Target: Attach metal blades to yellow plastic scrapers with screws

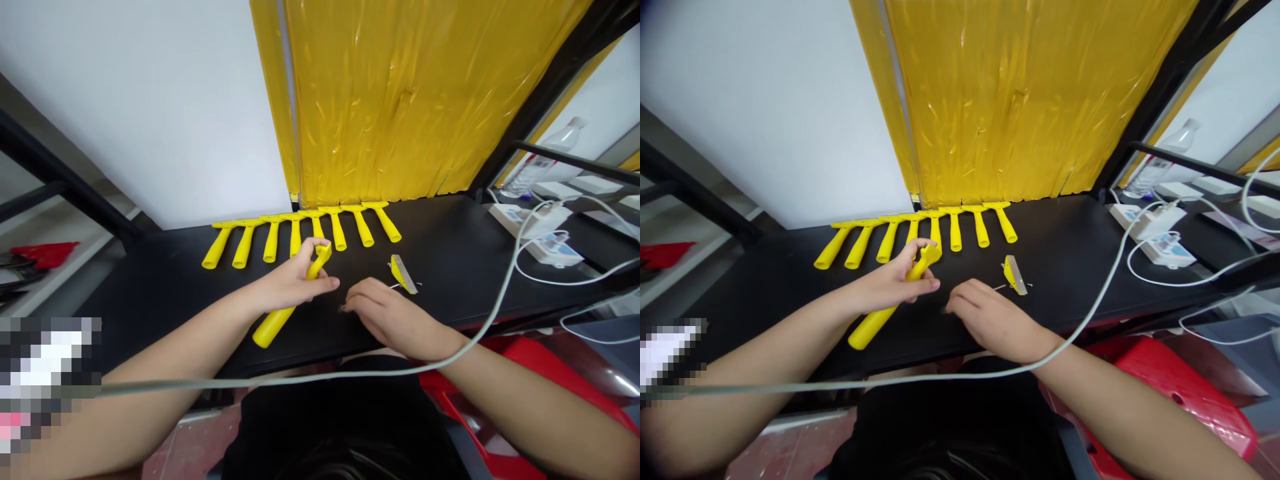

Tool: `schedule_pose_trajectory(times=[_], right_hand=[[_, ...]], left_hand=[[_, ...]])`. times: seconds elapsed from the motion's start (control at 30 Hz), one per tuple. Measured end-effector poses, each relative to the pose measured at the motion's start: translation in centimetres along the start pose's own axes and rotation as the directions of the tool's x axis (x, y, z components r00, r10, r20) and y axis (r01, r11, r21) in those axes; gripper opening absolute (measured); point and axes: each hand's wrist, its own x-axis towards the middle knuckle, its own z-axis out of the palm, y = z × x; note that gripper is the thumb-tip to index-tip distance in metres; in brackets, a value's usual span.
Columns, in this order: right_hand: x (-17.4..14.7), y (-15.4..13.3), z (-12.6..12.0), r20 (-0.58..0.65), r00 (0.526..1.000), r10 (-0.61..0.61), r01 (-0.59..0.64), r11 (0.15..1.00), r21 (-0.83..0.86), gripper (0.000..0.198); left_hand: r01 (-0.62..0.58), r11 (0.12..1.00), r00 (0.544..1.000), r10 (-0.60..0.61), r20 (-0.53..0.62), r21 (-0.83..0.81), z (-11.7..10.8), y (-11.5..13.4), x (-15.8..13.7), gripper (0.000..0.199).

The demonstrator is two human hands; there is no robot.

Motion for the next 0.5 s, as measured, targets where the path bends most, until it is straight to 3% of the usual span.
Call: schedule_pose_trajectory(times=[0.17,0.33,0.5], right_hand=[[2.3,-0.8,1.8,-0.129,0.960,-0.249,0.243,0.968,-0.060,0.016],[3.1,-0.9,1.8,-0.215,0.945,-0.247,0.237,0.969,-0.072,0.015],[3.3,-0.9,1.8,-0.265,0.935,-0.236,0.256,0.966,0.041,0.013]], left_hand=[[0.117,0.948,0.992,-0.095,0.089,-0.295,0.5,-0.8,-2.1,0.073],[0.155,0.911,0.985,-0.115,0.127,-0.383,0.1,-1.6,-3.0,0.078],[0.137,0.928,0.983,-0.084,0.163,-0.347,-0.3,-2.2,-2.9,0.082]])
